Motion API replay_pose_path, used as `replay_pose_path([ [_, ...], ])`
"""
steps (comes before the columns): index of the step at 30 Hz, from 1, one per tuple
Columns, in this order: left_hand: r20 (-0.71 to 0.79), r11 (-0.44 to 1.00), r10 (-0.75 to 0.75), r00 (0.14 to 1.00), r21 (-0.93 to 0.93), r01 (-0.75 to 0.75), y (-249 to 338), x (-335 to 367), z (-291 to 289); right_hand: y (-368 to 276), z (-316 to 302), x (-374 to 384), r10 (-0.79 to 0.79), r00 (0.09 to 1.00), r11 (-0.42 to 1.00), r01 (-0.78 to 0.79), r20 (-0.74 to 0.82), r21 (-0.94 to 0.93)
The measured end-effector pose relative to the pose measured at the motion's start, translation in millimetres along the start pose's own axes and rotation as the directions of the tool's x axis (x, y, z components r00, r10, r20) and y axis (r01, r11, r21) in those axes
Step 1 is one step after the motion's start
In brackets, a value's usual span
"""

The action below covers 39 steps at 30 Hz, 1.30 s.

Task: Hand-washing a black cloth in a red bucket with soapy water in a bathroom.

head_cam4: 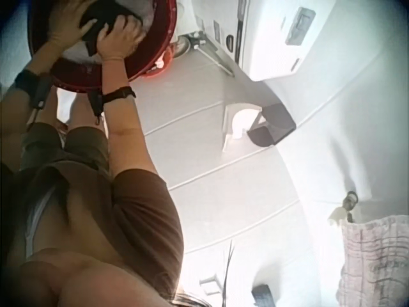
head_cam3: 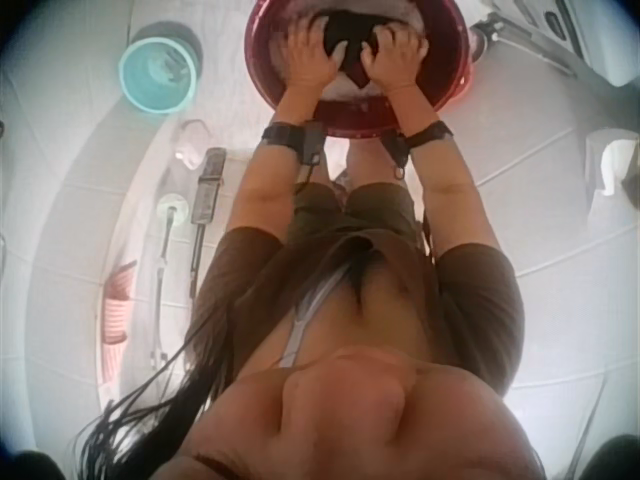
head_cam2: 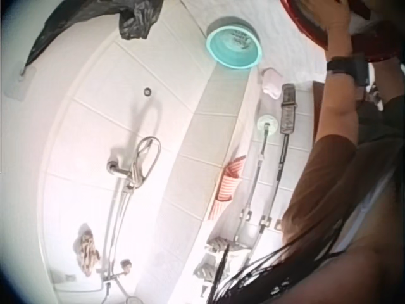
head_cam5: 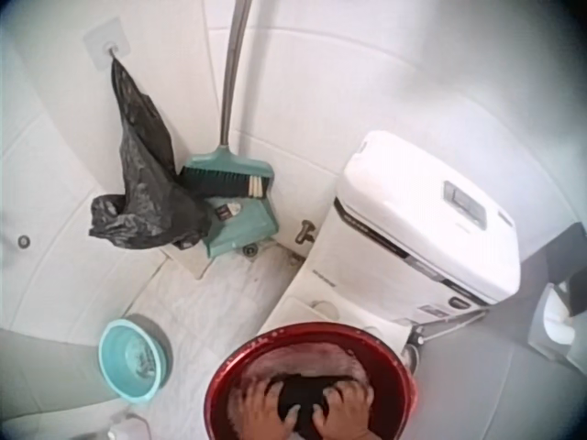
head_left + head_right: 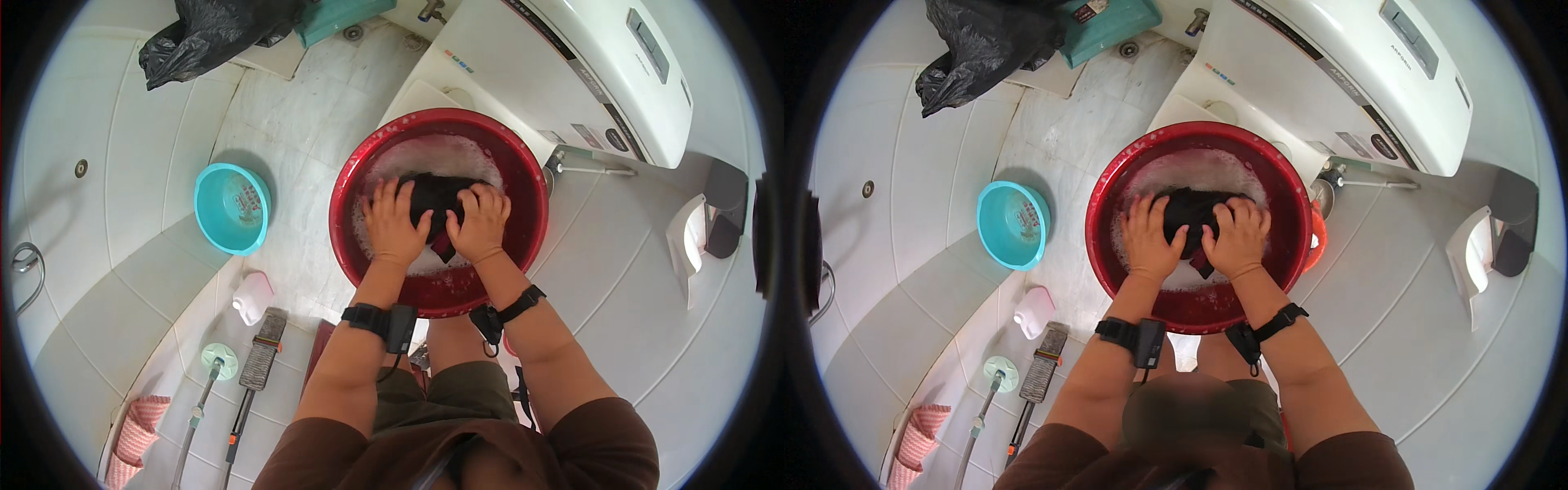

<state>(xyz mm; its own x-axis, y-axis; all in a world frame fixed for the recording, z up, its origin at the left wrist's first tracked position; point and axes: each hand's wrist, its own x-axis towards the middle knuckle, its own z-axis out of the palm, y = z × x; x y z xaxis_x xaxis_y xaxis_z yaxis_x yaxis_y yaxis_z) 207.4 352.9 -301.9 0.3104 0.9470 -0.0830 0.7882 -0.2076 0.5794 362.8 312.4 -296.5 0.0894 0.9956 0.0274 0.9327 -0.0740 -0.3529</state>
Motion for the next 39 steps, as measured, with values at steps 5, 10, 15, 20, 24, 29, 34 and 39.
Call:
replay_pose_path([
  [5,0.011,0.993,-0.051,0.999,0.108,0.050,-11,-10,48,17,28,2,0.030,0.995,0.994,-0.020,0.095,-0.103],
  [10,-0.010,0.989,-0.020,1.000,0.144,0.021,-25,-6,68,24,65,-3,0.108,0.989,0.983,-0.092,0.097,-0.157],
  [15,-0.014,0.990,0.037,0.999,0.133,-0.035,-27,18,68,28,64,16,0.234,0.928,0.962,-0.179,0.290,-0.205],
  [20,0.288,0.967,-0.216,0.933,0.198,0.163,-24,41,66,29,67,36,0.278,0.932,0.951,-0.234,0.233,-0.200],
  [24,0.248,0.978,-0.198,0.948,0.119,0.173,-17,58,59,32,62,46,0.301,0.899,0.941,-0.224,0.319,-0.255],
  [29,0.123,0.945,-0.270,0.955,-0.156,0.288,-22,70,51,31,48,52,0.387,0.913,0.900,-0.405,0.132,0.161],
  [34,0.142,0.559,-0.282,0.949,-0.779,0.283,-21,60,26,21,15,47,0.383,0.924,0.772,-0.309,-0.017,0.555],
  [39,0.031,0.271,-0.391,0.920,-0.951,0.147,0,33,20,19,5,32,0.348,0.925,0.729,-0.164,-0.154,0.664],
])
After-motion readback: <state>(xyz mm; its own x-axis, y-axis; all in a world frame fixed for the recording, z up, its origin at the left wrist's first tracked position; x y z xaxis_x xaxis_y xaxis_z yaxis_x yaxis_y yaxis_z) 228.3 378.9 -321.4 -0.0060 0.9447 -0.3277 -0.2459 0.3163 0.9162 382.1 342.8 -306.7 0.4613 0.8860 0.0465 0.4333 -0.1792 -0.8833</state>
